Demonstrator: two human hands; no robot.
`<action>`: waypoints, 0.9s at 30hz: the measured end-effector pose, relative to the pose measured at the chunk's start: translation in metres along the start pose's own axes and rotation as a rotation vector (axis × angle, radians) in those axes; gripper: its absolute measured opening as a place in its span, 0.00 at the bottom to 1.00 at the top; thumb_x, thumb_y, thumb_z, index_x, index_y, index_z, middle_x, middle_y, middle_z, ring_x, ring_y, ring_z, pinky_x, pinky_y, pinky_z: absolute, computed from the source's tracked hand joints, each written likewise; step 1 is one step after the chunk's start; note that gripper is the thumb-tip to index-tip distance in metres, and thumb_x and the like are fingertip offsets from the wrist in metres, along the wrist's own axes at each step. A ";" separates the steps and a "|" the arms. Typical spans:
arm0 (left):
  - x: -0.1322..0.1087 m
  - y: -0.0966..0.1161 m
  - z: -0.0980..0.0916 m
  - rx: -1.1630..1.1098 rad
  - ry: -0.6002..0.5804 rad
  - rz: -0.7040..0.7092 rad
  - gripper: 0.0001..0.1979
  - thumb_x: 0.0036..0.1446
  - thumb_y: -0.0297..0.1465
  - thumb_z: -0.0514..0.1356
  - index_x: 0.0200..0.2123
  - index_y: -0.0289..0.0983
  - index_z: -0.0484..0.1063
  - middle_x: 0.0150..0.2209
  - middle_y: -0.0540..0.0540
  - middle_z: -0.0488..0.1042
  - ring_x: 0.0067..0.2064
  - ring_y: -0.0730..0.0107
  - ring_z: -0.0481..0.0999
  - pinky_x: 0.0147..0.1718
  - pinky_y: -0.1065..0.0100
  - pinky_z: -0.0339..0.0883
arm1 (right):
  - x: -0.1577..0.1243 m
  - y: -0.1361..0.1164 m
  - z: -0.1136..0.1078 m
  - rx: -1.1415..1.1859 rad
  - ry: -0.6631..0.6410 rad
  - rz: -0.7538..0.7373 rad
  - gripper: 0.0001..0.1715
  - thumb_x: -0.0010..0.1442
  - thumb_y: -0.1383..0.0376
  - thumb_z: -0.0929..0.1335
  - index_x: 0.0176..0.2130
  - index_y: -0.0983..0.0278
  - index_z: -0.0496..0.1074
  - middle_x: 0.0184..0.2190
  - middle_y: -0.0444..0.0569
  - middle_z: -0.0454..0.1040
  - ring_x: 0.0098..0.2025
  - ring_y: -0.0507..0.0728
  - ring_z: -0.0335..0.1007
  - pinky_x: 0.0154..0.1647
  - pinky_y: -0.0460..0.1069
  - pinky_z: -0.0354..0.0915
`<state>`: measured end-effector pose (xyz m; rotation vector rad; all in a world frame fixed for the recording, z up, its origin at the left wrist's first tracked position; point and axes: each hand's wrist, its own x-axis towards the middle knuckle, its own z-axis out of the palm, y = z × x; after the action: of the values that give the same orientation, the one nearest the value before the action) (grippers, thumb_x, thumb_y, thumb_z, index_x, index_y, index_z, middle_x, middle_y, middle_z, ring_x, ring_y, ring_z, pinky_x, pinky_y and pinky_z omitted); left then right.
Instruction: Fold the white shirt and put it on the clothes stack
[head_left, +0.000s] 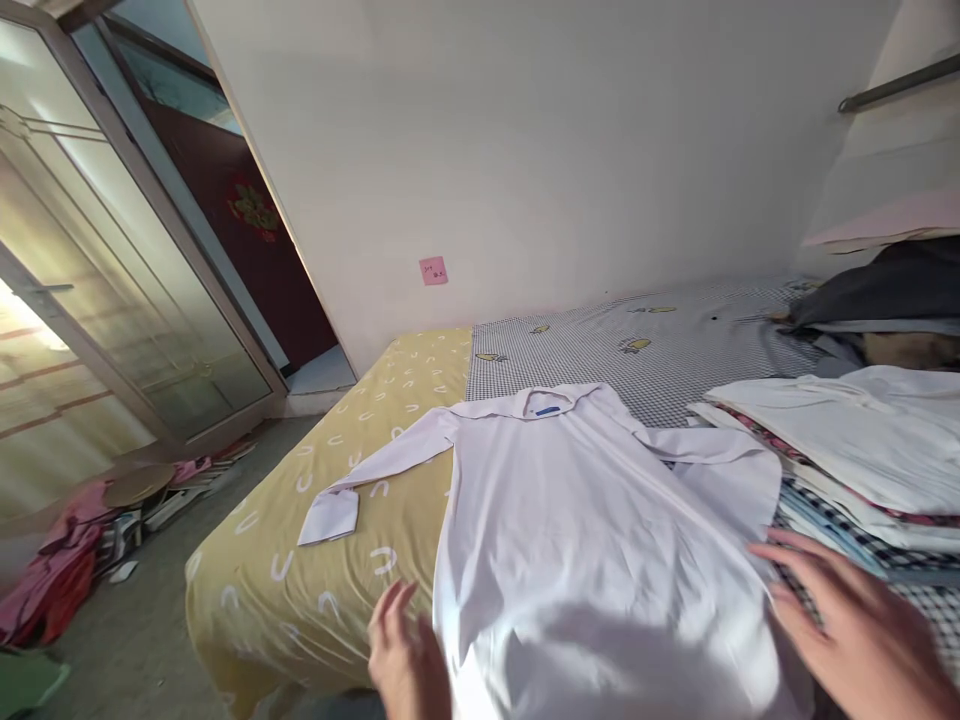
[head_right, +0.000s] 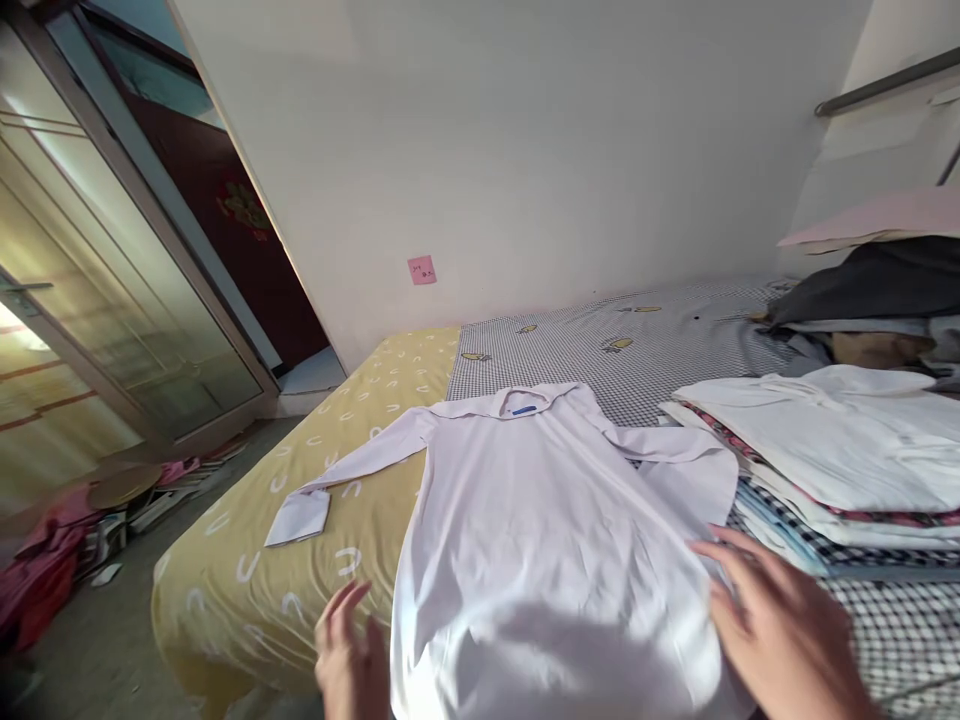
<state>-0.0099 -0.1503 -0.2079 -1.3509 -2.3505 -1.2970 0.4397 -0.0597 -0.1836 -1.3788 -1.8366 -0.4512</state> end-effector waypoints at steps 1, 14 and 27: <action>0.009 0.028 0.012 0.055 -0.078 0.193 0.20 0.68 0.32 0.49 0.57 0.40 0.74 0.64 0.37 0.73 0.65 0.54 0.72 0.65 0.48 0.66 | 0.018 -0.021 0.013 0.046 -0.036 -0.064 0.16 0.66 0.58 0.63 0.46 0.55 0.78 0.50 0.56 0.81 0.49 0.64 0.79 0.50 0.59 0.72; 0.105 0.082 0.122 0.624 -0.634 0.220 0.31 0.73 0.43 0.38 0.75 0.44 0.44 0.77 0.41 0.40 0.77 0.52 0.39 0.73 0.39 0.42 | 0.072 -0.121 0.112 0.226 -0.879 0.048 0.33 0.73 0.49 0.58 0.73 0.47 0.57 0.77 0.40 0.49 0.78 0.64 0.38 0.76 0.69 0.38; 0.113 0.082 0.140 0.645 -0.428 0.153 0.33 0.72 0.43 0.32 0.75 0.43 0.45 0.77 0.42 0.46 0.77 0.50 0.48 0.71 0.37 0.47 | 0.121 0.019 0.148 0.599 -0.330 0.577 0.30 0.69 0.52 0.59 0.64 0.57 0.71 0.48 0.53 0.83 0.55 0.63 0.78 0.61 0.62 0.67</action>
<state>0.0248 0.0434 -0.1892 -1.6236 -2.5121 -0.1607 0.3894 0.1257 -0.1895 -1.5027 -1.5222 0.6066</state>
